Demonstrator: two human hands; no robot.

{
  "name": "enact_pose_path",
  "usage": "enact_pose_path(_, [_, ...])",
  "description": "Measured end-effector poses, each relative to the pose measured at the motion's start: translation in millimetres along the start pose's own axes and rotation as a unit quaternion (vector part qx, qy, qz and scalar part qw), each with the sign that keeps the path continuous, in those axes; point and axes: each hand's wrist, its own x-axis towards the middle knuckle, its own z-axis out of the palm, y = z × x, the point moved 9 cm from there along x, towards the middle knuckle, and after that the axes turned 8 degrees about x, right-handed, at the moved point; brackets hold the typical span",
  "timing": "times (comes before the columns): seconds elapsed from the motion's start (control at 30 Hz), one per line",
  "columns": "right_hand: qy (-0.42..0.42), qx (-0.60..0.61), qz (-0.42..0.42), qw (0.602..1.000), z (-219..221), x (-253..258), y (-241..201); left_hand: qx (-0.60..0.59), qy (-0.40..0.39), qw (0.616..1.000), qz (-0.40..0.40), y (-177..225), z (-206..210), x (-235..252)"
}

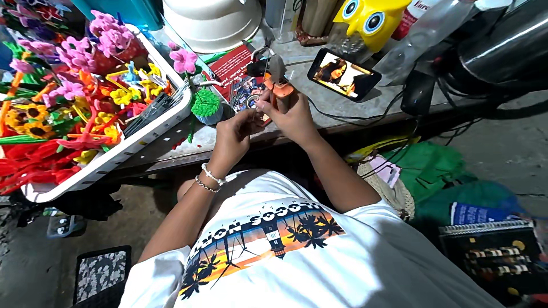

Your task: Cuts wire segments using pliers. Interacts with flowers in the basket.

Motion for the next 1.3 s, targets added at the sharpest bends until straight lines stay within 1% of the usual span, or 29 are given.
enact_pose_path(0.03, [-0.013,0.025,0.024,0.999,0.5,-3.1,2.5,-0.009,-0.013,1.000,-0.019,1.3,-3.6,-3.3])
enact_pose_path(0.07, [-0.031,0.056,0.065,0.996,1.9,-8.1,6.8,-0.022,-0.026,0.998,-0.044,0.5,-7.8,-7.3])
enact_pose_path(0.13, [-0.055,0.108,0.165,0.979,2.9,-26.8,19.1,-0.071,-0.054,0.990,-0.105,-4.9,-14.8,-17.8])
enact_pose_path(0.2, [-0.044,0.123,0.270,0.954,3.4,-55.8,36.1,-0.133,-0.082,0.974,-0.164,-10.6,-20.8,-31.4])
enact_pose_path(0.27, [-0.059,0.125,0.330,0.934,10.1,-84.3,47.5,-0.171,-0.097,0.960,-0.200,-13.6,-26.9,-44.6])
enact_pose_path(0.33, [-0.103,0.150,0.359,0.915,23.4,-110.2,51.9,-0.191,-0.105,0.952,-0.217,-14.9,-31.4,-55.2])
enact_pose_path(0.4, [-0.124,0.169,0.368,0.906,34.6,-127.3,50.9,-0.204,-0.110,0.946,-0.225,-17.6,-32.1,-64.4])
enact_pose_path(0.5, [-0.117,0.152,0.344,0.919,33.4,-131.1,50.4,-0.219,-0.113,0.940,-0.235,-21.4,-31.1,-74.9])
enact_pose_path(0.57, [-0.104,0.142,0.344,0.922,30.9,-130.3,50.5,-0.229,-0.114,0.937,-0.238,-22.4,-30.8,-78.4])
enact_pose_path(0.63, [-0.101,0.159,0.363,0.913,32.8,-133.2,51.4,-0.237,-0.110,0.936,-0.237,-22.7,-30.7,-80.3])
enact_pose_path(0.73, [-0.103,0.217,0.395,0.887,35.1,-139.5,53.0,-0.266,-0.091,0.928,-0.245,-26.3,-30.6,-84.4])
enact_pose_path(0.83, [-0.116,0.255,0.411,0.867,35.0,-141.9,52.9,-0.302,-0.075,0.916,-0.254,-27.9,-30.9,-87.9])
enact_pose_path(0.97, [-0.148,0.285,0.415,0.851,38.0,-145.1,45.9,-0.328,-0.070,0.906,-0.258,-28.1,-29.4,-90.6])
enact_pose_path(1.07, [-0.207,0.322,0.367,0.848,40.5,-145.4,41.1,-0.344,-0.081,0.902,-0.249,-22.7,-26.9,-90.8])
enact_pose_path(1.13, [-0.240,0.346,0.352,0.836,43.2,-146.8,44.1,-0.363,-0.099,0.895,-0.240,-16.7,-24.1,-90.3])
enact_pose_path(1.2, [-0.226,0.353,0.360,0.833,46.8,-147.0,49.9,-0.384,-0.116,0.887,-0.230,-11.4,-22.5,-90.1])
enact_pose_path(1.3, [-0.180,0.326,0.371,0.851,49.7,-143.6,54.4,-0.396,-0.131,0.881,-0.223,-5.8,-23.2,-91.0])
